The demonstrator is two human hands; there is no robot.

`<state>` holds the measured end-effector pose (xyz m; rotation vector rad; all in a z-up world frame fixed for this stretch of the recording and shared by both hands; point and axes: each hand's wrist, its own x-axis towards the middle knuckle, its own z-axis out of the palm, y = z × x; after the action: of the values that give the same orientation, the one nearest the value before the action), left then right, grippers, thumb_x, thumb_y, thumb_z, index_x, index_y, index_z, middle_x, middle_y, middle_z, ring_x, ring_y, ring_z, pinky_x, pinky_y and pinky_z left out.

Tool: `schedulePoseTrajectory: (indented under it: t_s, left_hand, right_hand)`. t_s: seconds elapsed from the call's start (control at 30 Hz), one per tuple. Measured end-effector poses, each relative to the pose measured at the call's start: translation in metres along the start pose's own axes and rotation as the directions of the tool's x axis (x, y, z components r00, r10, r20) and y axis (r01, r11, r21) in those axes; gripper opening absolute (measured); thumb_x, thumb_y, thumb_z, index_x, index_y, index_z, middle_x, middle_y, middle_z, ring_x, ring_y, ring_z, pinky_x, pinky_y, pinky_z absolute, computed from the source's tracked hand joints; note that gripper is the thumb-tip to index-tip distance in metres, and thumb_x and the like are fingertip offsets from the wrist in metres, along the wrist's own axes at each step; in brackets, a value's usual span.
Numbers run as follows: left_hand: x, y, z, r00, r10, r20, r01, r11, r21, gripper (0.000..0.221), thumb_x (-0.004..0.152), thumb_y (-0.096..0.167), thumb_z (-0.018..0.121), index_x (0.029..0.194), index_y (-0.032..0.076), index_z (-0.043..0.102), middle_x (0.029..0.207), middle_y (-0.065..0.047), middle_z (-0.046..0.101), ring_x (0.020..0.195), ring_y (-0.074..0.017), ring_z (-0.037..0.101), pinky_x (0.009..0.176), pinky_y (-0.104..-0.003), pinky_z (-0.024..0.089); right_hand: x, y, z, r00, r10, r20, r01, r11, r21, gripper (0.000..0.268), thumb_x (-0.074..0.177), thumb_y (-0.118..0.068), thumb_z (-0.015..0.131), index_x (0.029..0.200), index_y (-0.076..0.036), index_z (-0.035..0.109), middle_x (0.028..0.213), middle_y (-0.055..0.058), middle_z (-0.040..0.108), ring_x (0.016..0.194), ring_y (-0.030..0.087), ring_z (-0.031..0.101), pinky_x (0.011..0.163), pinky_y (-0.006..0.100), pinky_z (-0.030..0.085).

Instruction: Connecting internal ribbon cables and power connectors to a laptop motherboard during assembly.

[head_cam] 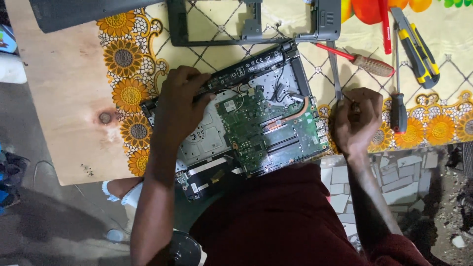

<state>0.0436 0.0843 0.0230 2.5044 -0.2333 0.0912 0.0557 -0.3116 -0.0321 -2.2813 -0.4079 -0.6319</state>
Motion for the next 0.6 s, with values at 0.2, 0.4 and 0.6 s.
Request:
schedulePoseTrajectory:
  t_s: [0.2,0.4,0.6]
  left_hand:
    - [-0.002,0.017,0.005,0.994,0.101,-0.049,-0.085,0.964,0.253,0.027,0.098,0.023,0.060,0.116,0.005,0.067,0.101,-0.008,0.052,0.097,-0.0261,0.056,0.077,-0.040,0.048]
    - [-0.004,0.015,0.013,0.973,0.181,-0.147,-0.146,0.965,0.220,0.024,0.100,0.015,0.056,0.115,-0.002,0.065,0.099,-0.010,0.051,0.099,-0.0285,0.056,0.079,-0.039,0.049]
    - [-0.003,0.015,0.014,0.965,0.194,-0.179,-0.159,0.968,0.193,0.021,0.098,0.008,0.060,0.115,-0.004,0.065,0.098,-0.010,0.051,0.099,-0.0290,0.056,0.078,-0.038,0.050]
  right_hand:
    - [0.008,-0.017,-0.001,0.999,0.019,0.025,-0.018,0.999,-0.043,0.015,0.091,-0.003,0.060,0.103,0.006,0.066,0.101,0.020,0.054,0.080,0.027,0.052,0.056,0.034,0.045]
    - [0.009,-0.015,-0.005,0.999,0.021,0.049,-0.017,0.998,-0.065,0.012,0.087,-0.001,0.062,0.098,0.002,0.067,0.100,0.017,0.054,0.085,0.031,0.057,0.061,0.038,0.044]
    - [0.003,-0.004,-0.001,1.000,-0.016,0.007,0.016,0.999,-0.038,0.014,0.091,-0.004,0.062,0.101,0.001,0.069,0.100,0.020,0.057,0.087,0.031,0.059,0.066,0.038,0.046]
